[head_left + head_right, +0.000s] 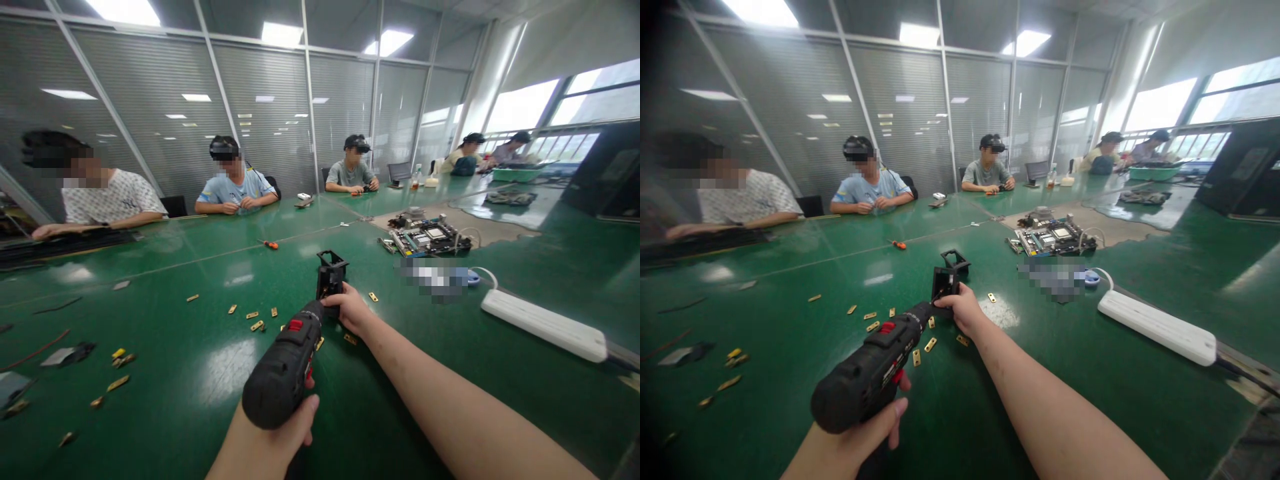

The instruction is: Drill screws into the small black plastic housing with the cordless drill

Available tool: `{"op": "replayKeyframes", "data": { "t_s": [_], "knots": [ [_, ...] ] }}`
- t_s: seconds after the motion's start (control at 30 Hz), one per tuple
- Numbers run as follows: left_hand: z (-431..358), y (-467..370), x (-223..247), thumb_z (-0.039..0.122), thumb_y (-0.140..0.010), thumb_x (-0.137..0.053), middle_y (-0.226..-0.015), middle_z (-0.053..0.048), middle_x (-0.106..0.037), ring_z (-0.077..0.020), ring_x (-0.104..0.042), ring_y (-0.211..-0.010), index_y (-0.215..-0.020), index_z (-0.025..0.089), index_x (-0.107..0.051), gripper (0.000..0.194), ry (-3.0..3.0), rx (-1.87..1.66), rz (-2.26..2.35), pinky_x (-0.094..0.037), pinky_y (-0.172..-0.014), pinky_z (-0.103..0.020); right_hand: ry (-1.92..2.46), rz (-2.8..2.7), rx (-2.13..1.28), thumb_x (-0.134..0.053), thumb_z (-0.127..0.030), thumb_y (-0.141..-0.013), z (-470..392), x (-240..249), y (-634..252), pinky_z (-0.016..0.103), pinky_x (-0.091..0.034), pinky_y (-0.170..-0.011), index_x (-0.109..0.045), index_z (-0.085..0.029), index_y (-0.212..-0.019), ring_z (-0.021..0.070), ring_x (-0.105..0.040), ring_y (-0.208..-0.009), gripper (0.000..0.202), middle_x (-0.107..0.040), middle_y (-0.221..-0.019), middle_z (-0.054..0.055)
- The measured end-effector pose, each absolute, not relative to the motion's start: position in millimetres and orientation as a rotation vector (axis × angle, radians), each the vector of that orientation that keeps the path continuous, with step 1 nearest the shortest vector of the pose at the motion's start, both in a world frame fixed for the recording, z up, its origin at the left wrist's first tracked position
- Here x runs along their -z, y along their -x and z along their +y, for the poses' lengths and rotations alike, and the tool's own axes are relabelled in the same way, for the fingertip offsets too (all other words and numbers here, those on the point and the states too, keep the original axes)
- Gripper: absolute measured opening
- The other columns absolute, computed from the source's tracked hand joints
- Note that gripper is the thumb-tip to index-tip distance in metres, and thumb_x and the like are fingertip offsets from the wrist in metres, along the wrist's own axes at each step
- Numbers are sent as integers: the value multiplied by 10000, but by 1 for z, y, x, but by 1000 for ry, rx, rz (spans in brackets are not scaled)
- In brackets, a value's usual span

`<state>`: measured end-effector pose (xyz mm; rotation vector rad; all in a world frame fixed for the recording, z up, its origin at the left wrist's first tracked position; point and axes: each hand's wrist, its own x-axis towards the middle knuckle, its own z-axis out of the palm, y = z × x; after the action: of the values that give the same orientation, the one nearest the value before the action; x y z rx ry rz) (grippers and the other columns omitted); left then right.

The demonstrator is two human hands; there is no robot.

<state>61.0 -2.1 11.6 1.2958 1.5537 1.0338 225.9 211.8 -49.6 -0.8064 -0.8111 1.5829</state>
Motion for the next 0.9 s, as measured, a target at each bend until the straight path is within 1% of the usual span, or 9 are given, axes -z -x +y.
{"op": "replayKeyframes", "data": {
  "t_s": [0.03, 0.1, 0.23, 0.4, 0.47, 0.6, 0.77, 0.83, 0.9],
  "knots": [
    [-2, -61, -13, 386, -806, -762, -556, 33, -745, -225, -716, -421, -954, 228, -754, 217, -1294, -1013, 1557, -586, -495, -332, 804, -813, -1582, -876, -115, -422, 212, 50, -226, 365, -564, -759, -667, -224, -837, 208, -698, -744, 477, -767, -765, -16],
    [-2, -63, -17, 370, -791, -781, -486, 53, -698, -239, -721, -419, -936, 226, -754, 206, -1278, -1011, 1560, -588, -497, -337, 813, -803, -1580, -870, -111, -420, 212, 51, -225, 368, -564, -761, -671, -218, -831, 209, -694, -739, 469, -765, -759, -7],
    [-3, -68, -19, 323, -760, -786, -572, 32, -740, -219, -712, -406, -900, 222, -739, 179, -1263, -1061, 1542, -584, -471, -325, 825, -791, -1572, -855, -100, -420, 212, 51, -225, 387, -573, -761, -682, -222, -825, 230, -705, -751, 457, -773, -771, 5],
    [-4, -68, -11, 366, -802, -770, -711, -34, -825, -235, -746, -444, -1042, 209, -736, 290, -1314, -1083, 1576, -622, -480, -344, 810, -794, -1586, -826, -97, -436, 212, 51, -227, 382, -565, -742, -686, -220, -815, 232, -698, -754, 422, -769, -785, 14],
    [-3, -67, -10, 345, -783, -806, -734, -33, -830, -232, -740, -439, -1015, 225, -733, 271, -1349, -1074, 1585, -621, -473, -341, 804, -800, -1589, -813, -105, -447, 211, 51, -228, 377, -565, -749, -688, -217, -820, 229, -698, -765, 408, -768, -793, 15],
    [0, -67, -17, 282, -753, -831, -869, -58, -874, -212, -696, -413, -963, 259, -756, 224, -1411, -1073, 1581, -598, -438, -342, 799, -812, -1585, -798, -108, -464, 210, 50, -229, 370, -565, -752, -685, -218, -826, 224, -694, -773, 395, -756, -792, 11],
    [-1, -67, -22, 294, -774, -819, -715, -18, -820, -232, -702, -427, -937, 283, -774, 170, -1416, -1070, 1558, -590, -451, -333, 806, -805, -1584, -773, -107, -459, 210, 49, -230, 364, -555, -741, -672, -225, -820, 221, -678, -758, 393, -746, -774, 5],
    [-2, -65, -19, 311, -788, -820, -727, -22, -825, -241, -728, -462, -939, 277, -773, 162, -1422, -1078, 1558, -591, -464, -330, 804, -806, -1580, -765, -105, -457, 210, 48, -230, 357, -545, -731, -672, -220, -828, 215, -667, -749, 399, -740, -771, 7],
    [-3, -64, -15, 329, -807, -809, -804, -43, -857, -233, -734, -470, -977, 263, -772, 186, -1433, -1086, 1575, -601, -473, -335, 799, -808, -1576, -755, -105, -455, 209, 48, -229, 352, -537, -727, -675, -211, -839, 212, -658, -746, 407, -734, -769, 11]
  ]
}}
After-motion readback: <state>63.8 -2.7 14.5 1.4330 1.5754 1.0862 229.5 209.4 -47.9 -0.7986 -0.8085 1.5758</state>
